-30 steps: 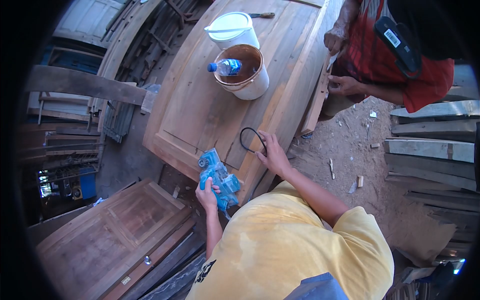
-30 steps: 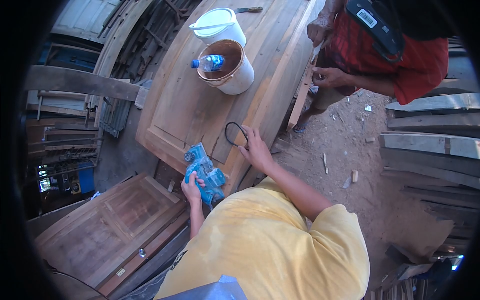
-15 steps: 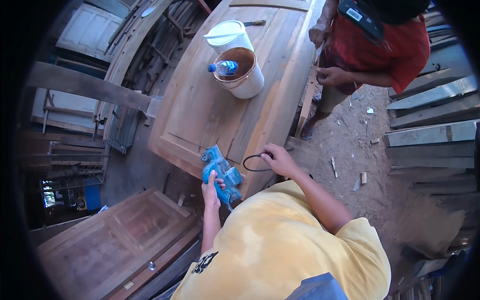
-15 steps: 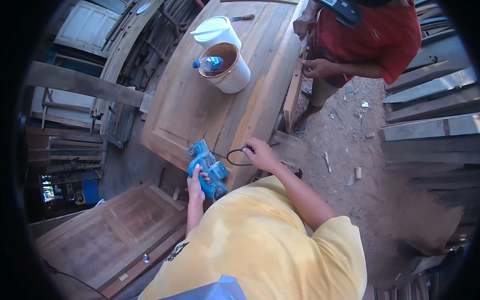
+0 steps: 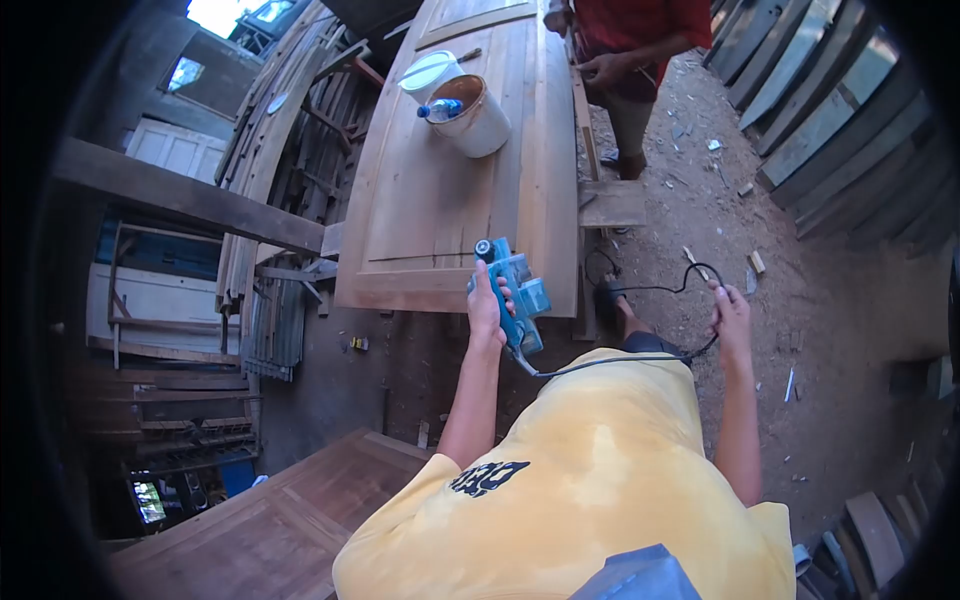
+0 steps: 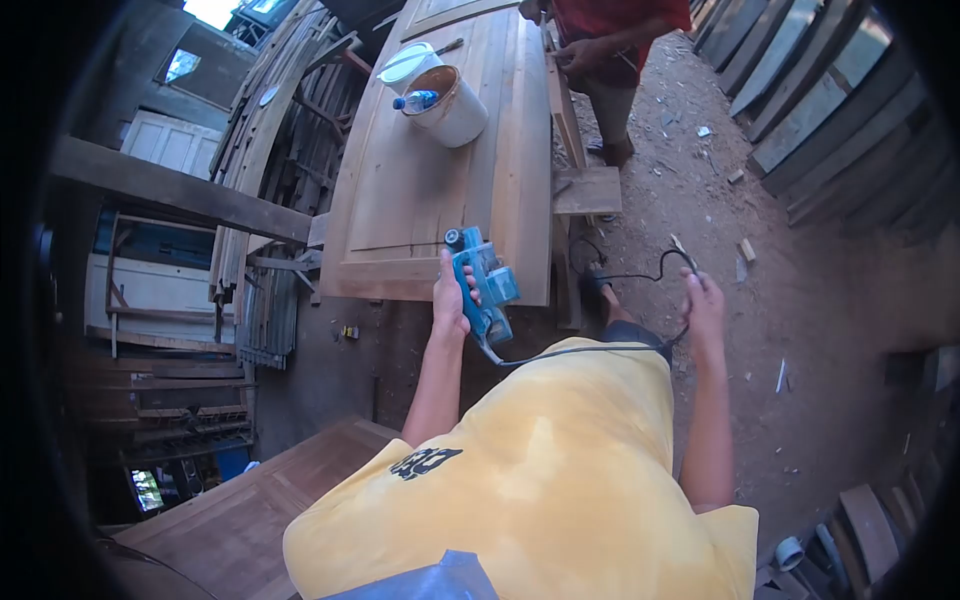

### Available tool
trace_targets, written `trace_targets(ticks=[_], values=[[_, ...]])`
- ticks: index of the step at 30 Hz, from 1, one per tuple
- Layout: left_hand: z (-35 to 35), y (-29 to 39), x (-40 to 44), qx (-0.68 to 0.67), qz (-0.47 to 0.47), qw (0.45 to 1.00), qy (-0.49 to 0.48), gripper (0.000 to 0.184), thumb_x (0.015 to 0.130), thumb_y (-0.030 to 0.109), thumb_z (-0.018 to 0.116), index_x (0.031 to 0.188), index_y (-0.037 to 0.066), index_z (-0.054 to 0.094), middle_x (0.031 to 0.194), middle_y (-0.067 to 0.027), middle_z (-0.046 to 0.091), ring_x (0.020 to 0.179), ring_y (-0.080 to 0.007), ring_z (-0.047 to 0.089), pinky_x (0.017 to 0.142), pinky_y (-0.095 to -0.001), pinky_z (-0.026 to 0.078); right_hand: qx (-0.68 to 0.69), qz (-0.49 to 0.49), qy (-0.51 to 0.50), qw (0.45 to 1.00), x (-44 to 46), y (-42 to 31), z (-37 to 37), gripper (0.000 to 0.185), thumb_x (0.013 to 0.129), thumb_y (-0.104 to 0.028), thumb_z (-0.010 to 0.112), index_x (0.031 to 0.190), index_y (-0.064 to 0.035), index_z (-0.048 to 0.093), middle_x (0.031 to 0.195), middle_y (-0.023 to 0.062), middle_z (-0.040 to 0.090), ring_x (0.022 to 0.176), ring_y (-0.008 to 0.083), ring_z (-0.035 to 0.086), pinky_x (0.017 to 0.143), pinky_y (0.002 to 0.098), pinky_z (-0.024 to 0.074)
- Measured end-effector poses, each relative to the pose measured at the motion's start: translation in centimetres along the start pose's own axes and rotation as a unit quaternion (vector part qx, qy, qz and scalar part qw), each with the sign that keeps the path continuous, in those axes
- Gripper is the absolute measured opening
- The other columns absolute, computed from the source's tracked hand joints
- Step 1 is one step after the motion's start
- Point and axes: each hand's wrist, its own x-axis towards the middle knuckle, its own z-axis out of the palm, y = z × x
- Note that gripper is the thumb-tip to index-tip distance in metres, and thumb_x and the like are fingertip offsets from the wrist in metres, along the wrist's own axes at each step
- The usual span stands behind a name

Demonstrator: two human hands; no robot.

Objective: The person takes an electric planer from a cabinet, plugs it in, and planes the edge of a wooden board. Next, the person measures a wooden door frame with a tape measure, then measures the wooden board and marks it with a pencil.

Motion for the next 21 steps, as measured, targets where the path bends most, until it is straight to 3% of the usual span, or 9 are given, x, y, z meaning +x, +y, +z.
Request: trace_targets(ticks=[2,3,5,9,11,14,19,21], values=[[-0.4,-0.6,-3.1,0.012,0.012,0.992,-0.127,0.061,0.098,0.071,0.05,0.089,0.012,0.058,0.067,0.0015,0.054,0.051,-0.0103,0.052,0.048,-0.0278,0.045,0.155,0.017,0.086,0.984,-5.9,1.4,-5.9,0.028,0.106,-0.026,0.057,0.123,-0.0056,0.064,0.066,-0.0053,0.046,0.055,0.0041,0.043,0.058,0.0226,0.0424],[-0.2,-0.5,-4.6,0.022,-0.001,0.99,-0.137,0.061,0.098,0.071,0.05,0.089,0.012,0.058,0.067,0.0015,0.054,0.051,-0.0103,0.052,0.048,-0.0278,0.045,0.244,0.008,0.132,0.961,-9.0,1.4,-7.8,0.028,0.106,-0.025,0.056,0.124,-0.0056,0.063,0.069,-0.0046,0.049,0.055,0.0052,0.044,0.058,0.0236,0.0431],[0.8,-0.3,-7.7,-0.041,-0.038,0.968,-0.243,0.061,0.098,0.072,0.05,0.089,0.012,0.059,0.066,0.0024,0.054,0.051,-0.0096,0.05,0.049,-0.0268,0.044,0.28,-0.06,0.202,0.937,-15.1,0.5,-10.8,0.025,0.107,-0.023,0.055,0.124,-0.0069,0.062,0.074,-0.0029,0.053,0.058,0.0067,0.046,0.064,0.0252,0.0454],[2.1,-0.8,-11.7,-0.097,-0.1,0.925,-0.354,0.062,0.095,0.074,0.052,0.088,0.013,0.058,0.065,0.0032,0.052,0.051,-0.0095,0.048,0.049,-0.0261,0.043,0.393,-0.244,0.181,0.868,-25.0,-1.5,-18.7,0.022,0.108,-0.017,0.052,0.122,-0.0032,0.062,0.078,0.0011,0.056,0.064,0.011,0.05,0.076,0.0291,0.0516],[2.6,-1.3,-13.0,-0.175,-0.175,0.887,-0.391,0.061,0.094,0.074,0.055,0.087,0.014,0.057,0.063,0.0041,0.05,0.05,-0.0091,0.046,0.05,-0.0258,0.042,0.41,-0.322,0.176,0.835,-30.4,-3.0,-21.5,0.026,0.109,-0.015,0.049,0.122,0.0043,0.061,0.083,0.0056,0.053,0.067,0.0126,0.047,0.081,0.0302,0.0523],[3.4,-3.6,-14.4,-0.185,-0.199,0.888,-0.372,0.056,0.093,0.069,0.062,0.085,0.014,0.056,0.061,0.0055,0.048,0.051,-0.0086,0.047,0.051,-0.0253,0.041,0.396,-0.428,0.168,0.795,-40.1,-2.6,-28.1,0.032,0.108,-0.013,0.048,0.127,0.0121,0.055,0.088,0.0078,0.049,0.069,0.0136,0.045,0.087,0.03,0.0514],[3.3,-10.1,-14.0,-0.166,-0.223,0.926,-0.257,0.047,0.096,0.055,0.068,0.084,0.011,0.055,0.06,0.0055,0.041,0.052,-0.0105,0.042,0.051,-0.0262,0.037,0.394,-0.466,0.297,0.734,-57.4,1.4,-33.6,0.041,0.107,-0.013,0.052,0.137,0.015,0.047,0.094,0.0088,0.054,0.071,0.0134,0.048,0.083,0.0283,0.0511],[2.6,-13.0,-12.2,-0.163,-0.273,0.929,-0.191,0.048,0.097,0.053,0.063,0.072,0.016,0.044,0.059,0.0037,0.041,0.051,-0.012,0.044,0.053,-0.0289,0.042,0.371,-0.455,0.432,0.685,-63.4,3.7,-34.6,0.041,0.107,-0.016,0.054,0.136,0.0124,0.051,0.093,0.0075,0.057,0.073,0.0129,0.05,0.081,0.0268,0.0509]])
